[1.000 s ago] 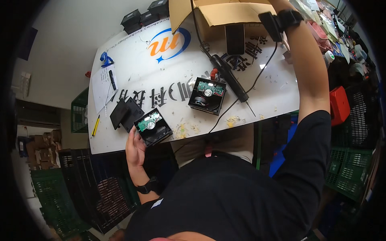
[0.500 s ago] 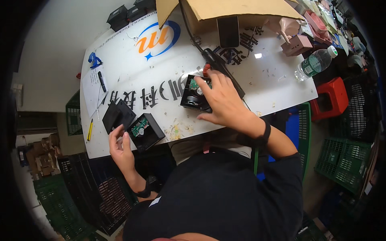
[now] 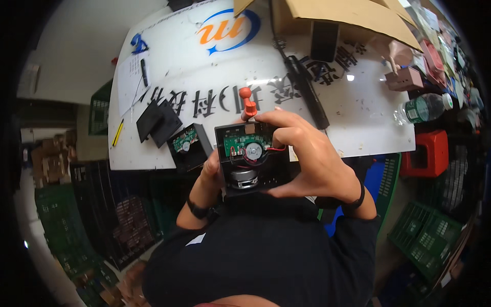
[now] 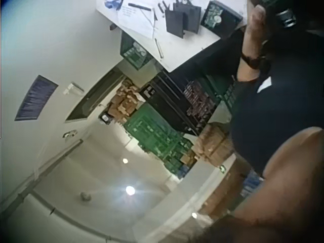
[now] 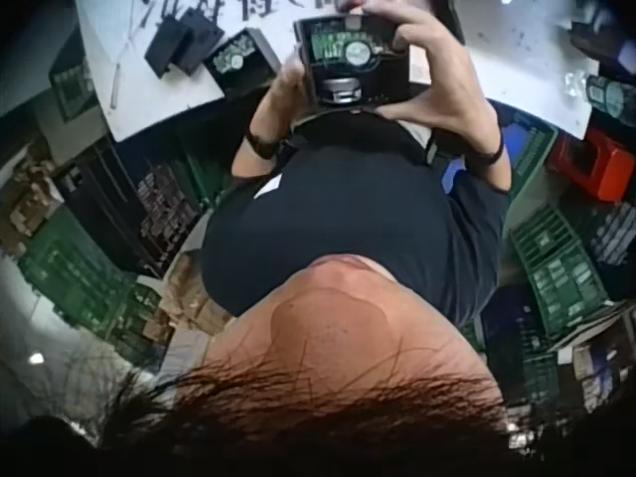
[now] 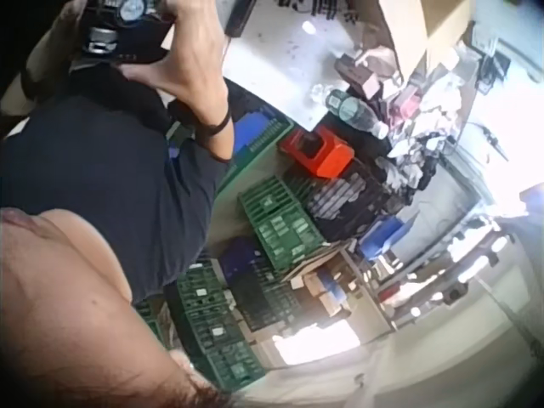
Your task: Assemble and inspect electronic components and portable devices at a factory workstation.
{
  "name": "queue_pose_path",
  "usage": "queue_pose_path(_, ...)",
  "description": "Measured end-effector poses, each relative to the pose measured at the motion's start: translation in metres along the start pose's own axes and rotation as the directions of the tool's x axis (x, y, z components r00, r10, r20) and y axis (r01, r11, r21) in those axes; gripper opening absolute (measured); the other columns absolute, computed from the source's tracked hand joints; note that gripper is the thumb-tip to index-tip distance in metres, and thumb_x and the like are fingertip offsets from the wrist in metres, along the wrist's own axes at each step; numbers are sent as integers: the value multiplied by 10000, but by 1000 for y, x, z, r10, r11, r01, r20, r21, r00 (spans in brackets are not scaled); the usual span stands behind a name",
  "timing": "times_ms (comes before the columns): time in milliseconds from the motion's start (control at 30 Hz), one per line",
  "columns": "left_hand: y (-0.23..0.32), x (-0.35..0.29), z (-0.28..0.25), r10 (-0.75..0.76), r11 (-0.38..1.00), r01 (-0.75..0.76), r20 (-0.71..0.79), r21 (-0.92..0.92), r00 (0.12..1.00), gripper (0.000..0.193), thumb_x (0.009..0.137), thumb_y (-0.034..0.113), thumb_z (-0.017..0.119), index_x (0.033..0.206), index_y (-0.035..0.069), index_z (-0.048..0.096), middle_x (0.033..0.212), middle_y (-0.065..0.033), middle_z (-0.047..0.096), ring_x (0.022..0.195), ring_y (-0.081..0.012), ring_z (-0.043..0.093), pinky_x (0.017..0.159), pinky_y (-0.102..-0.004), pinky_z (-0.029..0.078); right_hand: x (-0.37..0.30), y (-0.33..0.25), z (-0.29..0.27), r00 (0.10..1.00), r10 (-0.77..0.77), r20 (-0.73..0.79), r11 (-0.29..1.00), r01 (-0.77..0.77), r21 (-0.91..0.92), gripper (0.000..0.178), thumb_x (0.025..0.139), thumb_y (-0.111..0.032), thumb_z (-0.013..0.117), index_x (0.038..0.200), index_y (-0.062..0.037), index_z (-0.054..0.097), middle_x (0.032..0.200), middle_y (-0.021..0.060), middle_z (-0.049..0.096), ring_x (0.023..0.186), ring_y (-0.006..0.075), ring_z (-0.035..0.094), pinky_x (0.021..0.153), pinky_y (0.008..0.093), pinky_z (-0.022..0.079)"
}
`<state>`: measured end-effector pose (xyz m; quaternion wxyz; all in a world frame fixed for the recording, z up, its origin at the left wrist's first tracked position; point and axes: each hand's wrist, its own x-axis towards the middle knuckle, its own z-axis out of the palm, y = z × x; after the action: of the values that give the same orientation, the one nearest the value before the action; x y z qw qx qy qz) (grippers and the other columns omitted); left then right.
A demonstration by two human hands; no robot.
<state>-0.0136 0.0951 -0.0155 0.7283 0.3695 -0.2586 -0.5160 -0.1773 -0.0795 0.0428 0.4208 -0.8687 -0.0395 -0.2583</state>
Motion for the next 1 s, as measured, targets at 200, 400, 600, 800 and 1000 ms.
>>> queue_pose_path(200,-6,-10,-8,-301,901,326,129,-286,945,1089,809,631,760,1545,-33,310,1444,-212,531,1272,-304,597,1070,-440,508,6,-6,7,993,115,11,985,-116,127,754,593,-140,979,1136,-75,461,1415,263,549,1271,411,579,1077,492,448)
queue_pose_path(400,-11,-2,2,-128,941,142,64,-308,990,1084,771,591,824,1530,-23,353,1397,-188,577,1240,-282,621,1050,-423,527,4,-27,-3,997,31,-67,993,-39,-115,679,653,-159,961,1129,-50,490,1275,209,605,1091,309,618,937,409,505)
queue_pose_path(600,-13,-2,-14,-9,999,12,73,-37,997,1249,709,562,889,1586,-3,203,1494,-187,467,1300,-279,565,1090,-420,486,-6,-27,25,952,289,-104,954,-295,-55,599,687,-170,945,1083,-23,521,985,105,594,878,212,582,784,316,494)
queue_pose_path(800,-13,-1,-21,43,994,-44,11,104,999,1484,621,512,945,1625,92,-63,1487,-226,458,1360,-349,529,1151,-501,449,0,-18,43,959,265,-102,955,-276,-110,571,691,-156,938,1040,-23,506,870,82,545,818,201,590,752,302,494)
queue_pose_path(1000,-12,-9,-24,124,961,-112,-33,252,992,1434,640,576,922,1624,42,26,1545,-187,341,1422,-302,418,1178,-485,375,-3,-14,51,939,335,-74,938,-324,125,573,686,-144,941,971,-42,454,850,78,517,794,193,607,744,301,499)
